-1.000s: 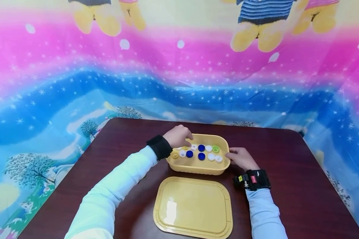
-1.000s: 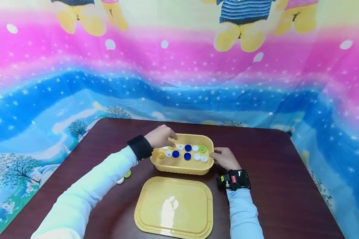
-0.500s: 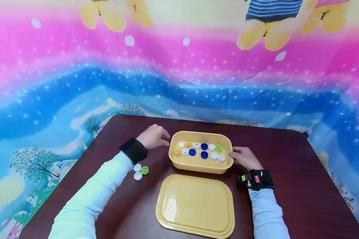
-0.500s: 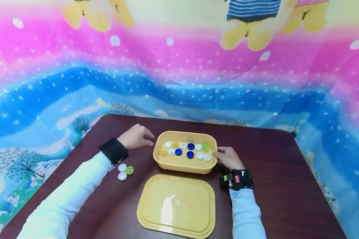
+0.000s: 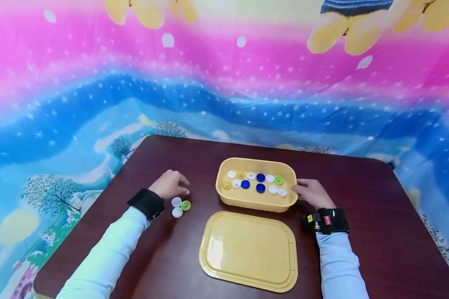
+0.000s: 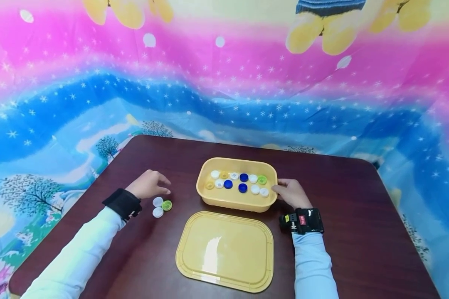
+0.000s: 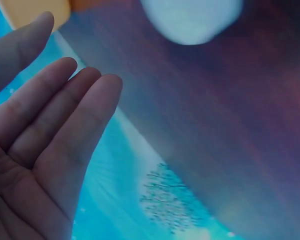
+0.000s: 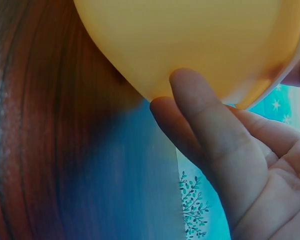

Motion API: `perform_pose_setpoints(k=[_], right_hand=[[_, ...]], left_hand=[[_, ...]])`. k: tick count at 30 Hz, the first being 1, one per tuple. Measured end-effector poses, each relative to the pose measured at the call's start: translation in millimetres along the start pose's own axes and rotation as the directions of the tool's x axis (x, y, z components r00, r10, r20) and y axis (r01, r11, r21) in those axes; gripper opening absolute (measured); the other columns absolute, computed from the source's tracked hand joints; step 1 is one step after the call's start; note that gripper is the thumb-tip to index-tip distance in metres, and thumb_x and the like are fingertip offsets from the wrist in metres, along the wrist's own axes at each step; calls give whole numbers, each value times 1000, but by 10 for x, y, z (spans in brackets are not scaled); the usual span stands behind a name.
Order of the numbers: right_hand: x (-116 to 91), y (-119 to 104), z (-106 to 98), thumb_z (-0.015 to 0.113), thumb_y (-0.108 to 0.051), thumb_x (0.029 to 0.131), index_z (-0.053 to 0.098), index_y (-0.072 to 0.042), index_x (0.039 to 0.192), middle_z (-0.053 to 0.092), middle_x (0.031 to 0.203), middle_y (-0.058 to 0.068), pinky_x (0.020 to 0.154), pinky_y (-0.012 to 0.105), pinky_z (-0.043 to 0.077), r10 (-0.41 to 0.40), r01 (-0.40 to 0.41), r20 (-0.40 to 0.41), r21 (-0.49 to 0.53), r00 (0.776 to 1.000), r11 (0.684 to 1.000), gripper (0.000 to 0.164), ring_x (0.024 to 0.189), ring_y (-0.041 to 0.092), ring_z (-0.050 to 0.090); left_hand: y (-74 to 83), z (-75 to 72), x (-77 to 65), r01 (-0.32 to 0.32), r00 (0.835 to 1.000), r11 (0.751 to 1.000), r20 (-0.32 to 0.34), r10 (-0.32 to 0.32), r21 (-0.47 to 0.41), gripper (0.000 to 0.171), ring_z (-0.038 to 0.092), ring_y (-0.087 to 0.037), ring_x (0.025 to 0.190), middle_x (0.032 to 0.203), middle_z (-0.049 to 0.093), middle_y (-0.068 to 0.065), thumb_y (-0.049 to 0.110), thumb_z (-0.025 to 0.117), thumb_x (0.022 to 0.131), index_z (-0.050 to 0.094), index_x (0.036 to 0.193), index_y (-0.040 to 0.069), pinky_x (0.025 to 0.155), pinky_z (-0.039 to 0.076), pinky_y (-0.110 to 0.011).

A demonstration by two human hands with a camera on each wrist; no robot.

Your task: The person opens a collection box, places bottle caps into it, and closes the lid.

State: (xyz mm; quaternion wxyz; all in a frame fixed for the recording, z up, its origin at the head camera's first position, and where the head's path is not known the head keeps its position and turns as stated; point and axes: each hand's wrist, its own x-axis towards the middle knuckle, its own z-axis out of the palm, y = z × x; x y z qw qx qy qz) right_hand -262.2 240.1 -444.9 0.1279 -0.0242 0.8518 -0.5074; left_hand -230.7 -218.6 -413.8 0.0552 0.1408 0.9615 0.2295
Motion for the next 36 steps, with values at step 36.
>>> perform_pose_setpoints(k=[36], right_hand=[[10,-56,-14,54,-25,99,35,8,145,47,138,30,88,39,52,48,-48,25,-15,999,999,60,110,34,61]], left_hand=[[-215,146,-249,44,999,998,29,-43,-41,19,62,-21,85,101,72,-9,8,73,84,77,102,4,77,55,-35]])
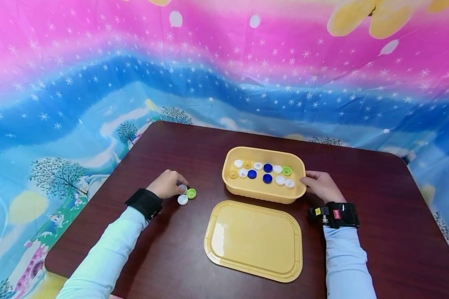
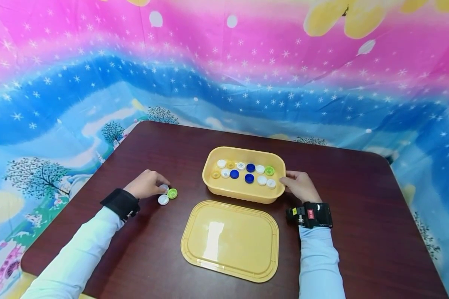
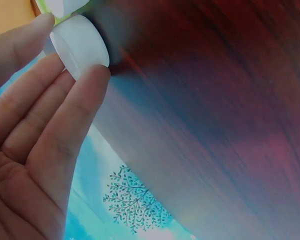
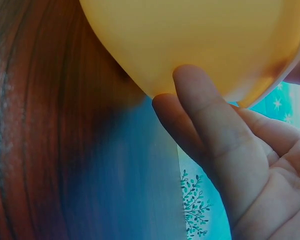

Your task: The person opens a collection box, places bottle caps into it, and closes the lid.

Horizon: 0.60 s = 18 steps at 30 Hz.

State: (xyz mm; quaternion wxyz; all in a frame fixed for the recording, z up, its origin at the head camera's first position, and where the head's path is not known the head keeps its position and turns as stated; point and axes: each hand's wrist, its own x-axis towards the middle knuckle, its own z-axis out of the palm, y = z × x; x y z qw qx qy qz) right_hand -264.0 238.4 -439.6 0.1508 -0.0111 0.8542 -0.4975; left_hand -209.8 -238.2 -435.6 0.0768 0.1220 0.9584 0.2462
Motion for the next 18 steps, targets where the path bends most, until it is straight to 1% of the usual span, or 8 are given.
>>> perform_pose_setpoints(k=[4,7,10,14,16,18], right_hand=[[3,18,-9,54,-24,99,35,8,145,47,137,30,87,39,52,0,0,3,11,1000,1000,60,110,34,61],[2,29,-13,54,-24,99,35,8,145,47,137,30,88,39,52,-3,3,3,14,1000,1000,60,110,34,61],[1,31,-16,54,-24,99,35,8,145,47,137,30,88,40,51,-8,8,6,17,1000,1000,59,111,34,61],[-1,21,-19,54,-23,99,35,8,145,48,136,30,89,41,50,-16,16,11,23,1000,1000,59,111,35,60],[-3,16,-20,54,-24,99,35,8,145,48,136,30,90,42,50,-18,18,12,22,1000,1000,59,111,36,60],[-4,13,-22,55,-25,99,35,8,145,48,136,30,90,42,50,-18,18,12,16,1000,1000,60,111,36,61]], left_hand=[[7,-25,15,-17,1000,1000,-5,17,7,16,61,-20,81,100,72,-9,9,72,85,77,100,5,71,53,-32],[23,-74,25,-20,1000,1000,-16,20,7,15,59,-19,78,98,72,-8,10,72,86,78,99,6,65,51,-29],[48,-150,30,-29,999,1000,-30,29,5,16,59,-19,74,98,72,-9,10,71,87,77,101,4,61,50,-29],[99,-264,43,-59,997,998,-47,60,17,19,58,-17,69,99,72,-11,9,71,87,76,103,1,59,47,-29],[145,-323,54,-76,996,997,-52,77,24,19,53,-18,63,100,72,-11,8,70,87,75,104,1,57,46,-30],[204,-384,71,-98,993,995,-61,100,36,18,50,-18,60,101,72,-11,8,71,87,76,104,2,56,45,-30]])
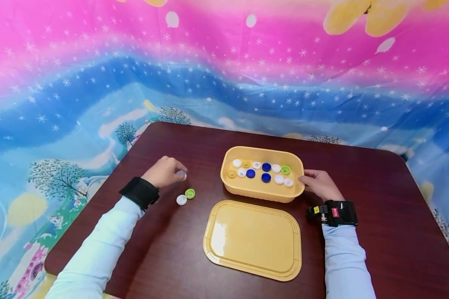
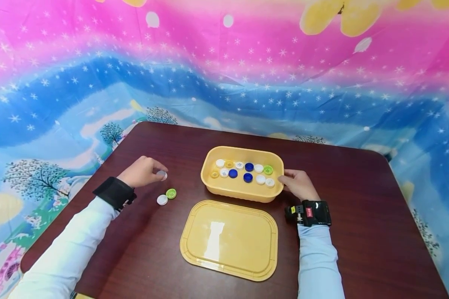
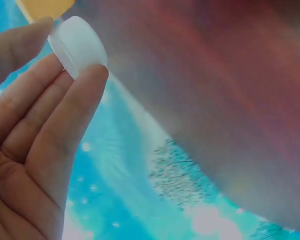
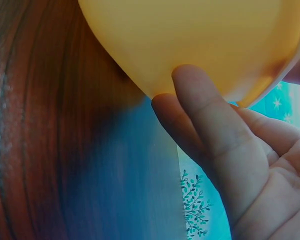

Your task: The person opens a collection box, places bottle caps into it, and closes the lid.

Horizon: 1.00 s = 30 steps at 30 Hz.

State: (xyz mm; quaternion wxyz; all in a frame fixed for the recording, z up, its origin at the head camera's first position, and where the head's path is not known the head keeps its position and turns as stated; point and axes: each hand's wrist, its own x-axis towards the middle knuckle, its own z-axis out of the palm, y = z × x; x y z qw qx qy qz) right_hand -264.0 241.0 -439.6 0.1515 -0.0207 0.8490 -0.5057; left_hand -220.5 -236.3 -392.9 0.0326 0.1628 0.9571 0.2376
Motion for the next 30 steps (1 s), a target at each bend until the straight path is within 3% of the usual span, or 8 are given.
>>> perform_pose_setpoints(k=[7,13,22,30], right_hand=[[3,21,-23,55,-26,98,36,7,145,48,136,29,88,40,51,1,-1,0,1,1000,1000,60,110,35,61],[20,28,-39,54,-26,99,38,6,145,49,136,28,88,40,51,1,-1,-3,-16,1000,1000,59,108,34,62],[9,18,-9,55,-22,98,39,8,143,50,134,29,87,40,52,4,-4,-11,4,1000,1000,56,105,31,64],[15,37,-25,55,-22,98,42,8,142,53,132,29,85,39,53,-7,7,-7,9,1000,1000,55,101,30,66]], left_hand=[[302,-190,171,-109,994,992,-18,111,59,19,55,-17,66,101,72,-11,11,73,86,76,103,3,64,49,-31],[590,-233,397,-213,977,974,24,212,78,19,64,-18,77,100,72,-11,9,72,87,75,105,2,76,55,-34],[1025,-63,763,-332,938,939,135,318,91,22,66,-18,90,103,72,-9,8,68,88,75,108,3,82,54,-32],[1442,191,1073,-435,882,893,253,397,113,21,65,-14,94,105,71,-6,11,68,90,74,109,6,85,52,-26]])
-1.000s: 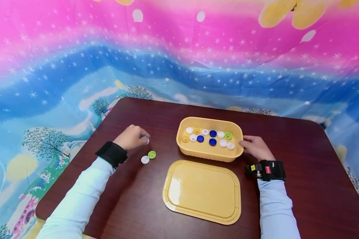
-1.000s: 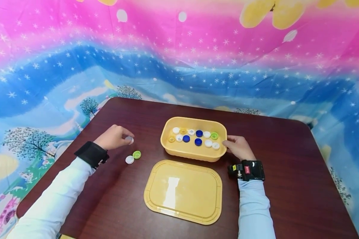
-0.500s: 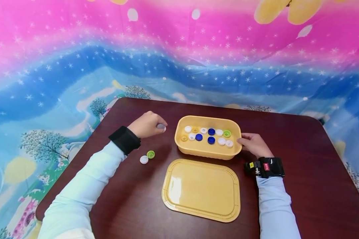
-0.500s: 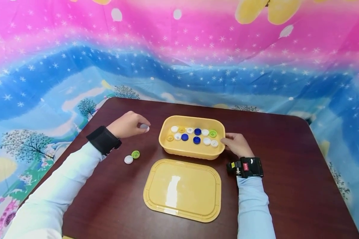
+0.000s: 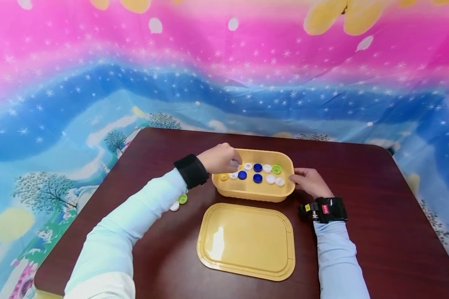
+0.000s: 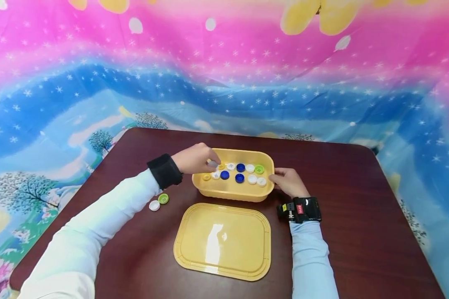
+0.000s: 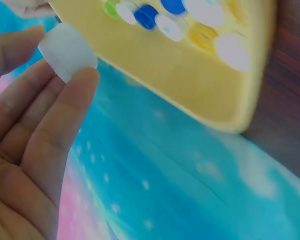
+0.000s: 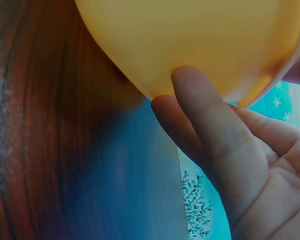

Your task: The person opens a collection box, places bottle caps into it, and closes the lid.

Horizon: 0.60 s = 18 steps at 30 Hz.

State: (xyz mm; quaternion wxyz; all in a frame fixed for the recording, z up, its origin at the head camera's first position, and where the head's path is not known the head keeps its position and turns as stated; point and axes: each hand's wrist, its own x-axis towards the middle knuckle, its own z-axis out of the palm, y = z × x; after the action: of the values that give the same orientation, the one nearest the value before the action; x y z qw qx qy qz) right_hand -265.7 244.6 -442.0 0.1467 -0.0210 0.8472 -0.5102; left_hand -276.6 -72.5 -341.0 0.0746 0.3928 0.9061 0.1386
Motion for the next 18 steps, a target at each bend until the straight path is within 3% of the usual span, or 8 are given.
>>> perform_pose_setpoints(k=[7,9,11,14,18], right_hand=[[-8,36,-9,56,-20,98,46,8,139,56,128,28,82,38,55,-24,24,-22,16,999,1000,51,97,29,68],[-7,48,5,56,-19,97,47,8,138,56,127,28,81,38,55,-24,25,-32,17,999,1000,50,96,28,68],[-5,60,18,57,-19,97,47,7,138,57,127,27,81,37,55,-14,15,-33,30,999,999,50,95,27,68],[-4,71,28,57,-19,97,48,7,138,59,125,26,80,36,56,-3,5,-38,46,999,999,50,93,25,68],[-18,64,10,58,-18,96,49,7,137,60,123,26,79,36,56,-7,10,-51,58,999,998,49,93,26,69]], left_hand=[[182,142,423,-79,993,997,85,79,-4,17,60,-10,73,102,71,-2,9,65,91,76,105,10,74,47,-21],[217,189,516,-103,989,995,107,103,-10,13,53,-9,65,94,70,1,9,65,91,76,97,10,68,44,-20],[247,236,596,-125,983,992,133,126,-12,12,42,-9,58,78,62,2,10,64,91,74,85,10,63,36,-20],[293,301,701,-165,972,986,166,165,-11,15,33,-11,56,68,50,3,11,64,92,67,77,9,59,30,-22],[359,361,831,-207,961,978,186,205,-12,9,43,-6,61,77,61,3,10,67,90,74,86,7,63,37,-18]])
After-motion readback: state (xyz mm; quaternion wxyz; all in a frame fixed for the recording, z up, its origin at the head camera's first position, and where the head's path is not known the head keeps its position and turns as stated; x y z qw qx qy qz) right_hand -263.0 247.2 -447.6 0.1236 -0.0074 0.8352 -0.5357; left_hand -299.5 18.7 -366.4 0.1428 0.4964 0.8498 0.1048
